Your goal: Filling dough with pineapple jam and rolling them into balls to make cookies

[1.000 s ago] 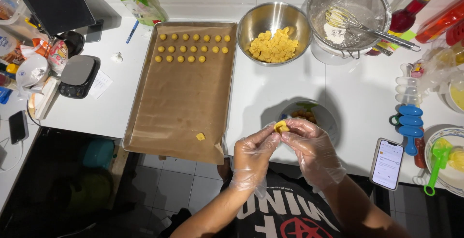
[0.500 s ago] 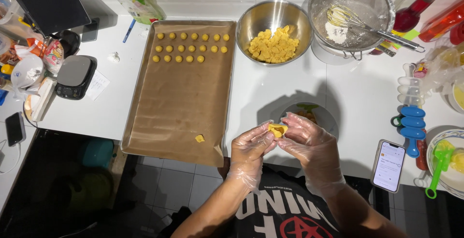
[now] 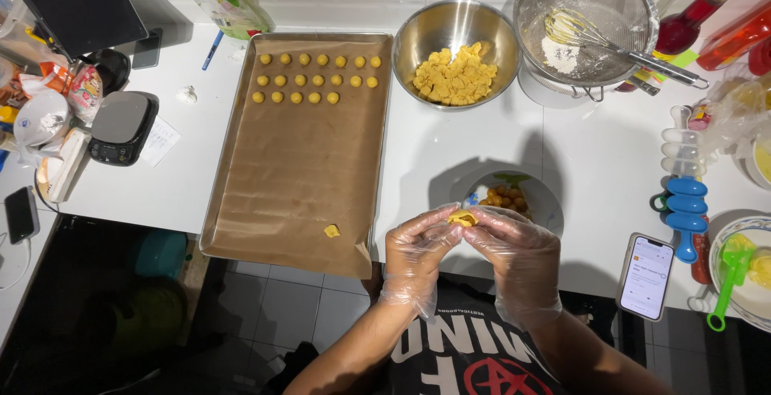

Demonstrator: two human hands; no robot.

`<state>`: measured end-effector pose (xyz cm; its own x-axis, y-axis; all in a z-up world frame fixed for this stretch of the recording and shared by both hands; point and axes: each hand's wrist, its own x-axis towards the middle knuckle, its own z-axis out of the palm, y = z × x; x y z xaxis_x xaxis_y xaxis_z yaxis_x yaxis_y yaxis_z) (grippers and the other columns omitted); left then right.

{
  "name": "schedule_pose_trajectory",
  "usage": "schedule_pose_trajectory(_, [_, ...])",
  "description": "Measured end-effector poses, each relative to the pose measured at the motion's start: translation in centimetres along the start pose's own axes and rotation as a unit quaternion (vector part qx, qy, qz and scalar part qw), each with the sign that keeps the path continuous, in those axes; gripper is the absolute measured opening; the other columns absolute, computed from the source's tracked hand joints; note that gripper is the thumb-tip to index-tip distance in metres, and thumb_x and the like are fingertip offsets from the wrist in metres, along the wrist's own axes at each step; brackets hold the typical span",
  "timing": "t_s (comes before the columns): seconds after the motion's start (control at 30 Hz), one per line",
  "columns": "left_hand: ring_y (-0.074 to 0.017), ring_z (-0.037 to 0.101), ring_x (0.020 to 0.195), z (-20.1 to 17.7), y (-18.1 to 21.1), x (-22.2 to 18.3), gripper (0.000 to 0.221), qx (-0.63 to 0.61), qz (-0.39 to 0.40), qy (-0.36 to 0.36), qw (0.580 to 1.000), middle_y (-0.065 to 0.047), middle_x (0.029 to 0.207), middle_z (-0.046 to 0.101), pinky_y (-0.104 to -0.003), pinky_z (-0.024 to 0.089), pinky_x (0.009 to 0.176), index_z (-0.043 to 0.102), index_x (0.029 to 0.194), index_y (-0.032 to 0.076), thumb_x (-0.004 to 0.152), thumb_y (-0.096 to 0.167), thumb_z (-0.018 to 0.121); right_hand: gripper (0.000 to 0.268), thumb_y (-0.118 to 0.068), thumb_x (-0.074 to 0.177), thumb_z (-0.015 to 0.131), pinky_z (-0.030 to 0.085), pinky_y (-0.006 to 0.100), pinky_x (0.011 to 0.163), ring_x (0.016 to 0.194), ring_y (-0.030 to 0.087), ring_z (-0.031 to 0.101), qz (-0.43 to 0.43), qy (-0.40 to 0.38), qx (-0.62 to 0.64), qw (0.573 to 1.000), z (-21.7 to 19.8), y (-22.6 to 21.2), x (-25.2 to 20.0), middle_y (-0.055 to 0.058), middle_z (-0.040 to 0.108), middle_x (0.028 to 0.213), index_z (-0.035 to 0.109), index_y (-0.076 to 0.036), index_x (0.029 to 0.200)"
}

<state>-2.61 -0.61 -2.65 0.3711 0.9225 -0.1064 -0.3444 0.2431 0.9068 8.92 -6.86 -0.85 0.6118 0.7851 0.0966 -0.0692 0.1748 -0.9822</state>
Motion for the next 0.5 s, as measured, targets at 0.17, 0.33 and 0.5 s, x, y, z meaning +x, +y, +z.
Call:
schedule_pose_trajectory(0.17, [-0.0269,0.075,0.109,-0.6,-0.9,0.3,0.040,0.007,0.021,-0.032,0.999,-0.019,0.123,0.074,-0.038,0.061,0.102,0.072,0.121,0.001,0.083,0.010,0.082,0.027,0.006,0.073,0.084,0.066,0.030,0.092,0.098,0.023,0.079,0.001,0.007,-0.016,1.000,0.0,-0.2,0.2,0.014,0.080,0.105,0.077,-0.005,0.097])
schedule_pose_trajectory(0.33, [-0.0228,0.075,0.108,-0.6,-1.0,0.6,0.035,0.027,0.054,-0.074,0.995,-0.018,0.121,0.075,-0.031,0.062,0.098,0.073,0.121,0.001,0.088,0.009,0.080,0.031,0.009,0.070,0.084,0.065,0.029,0.091,0.097,0.022,0.078,0.024,0.015,0.031,0.999,0.2,-0.6,0.3,0.013,0.080,0.103,0.077,-0.003,0.098])
schedule_pose_trajectory(0.5, [-0.0240,0.076,0.105,-0.1,-0.6,0.6,0.030,0.012,0.050,-0.041,0.998,-0.017,0.114,0.078,-0.034,0.064,0.096,0.075,0.113,0.001,0.085,0.006,0.082,0.030,0.006,0.073,0.084,0.065,0.030,0.092,0.100,0.022,0.078,-0.024,0.014,-0.005,1.000,-0.1,0.5,0.1,0.012,0.079,0.108,0.077,-0.006,0.100])
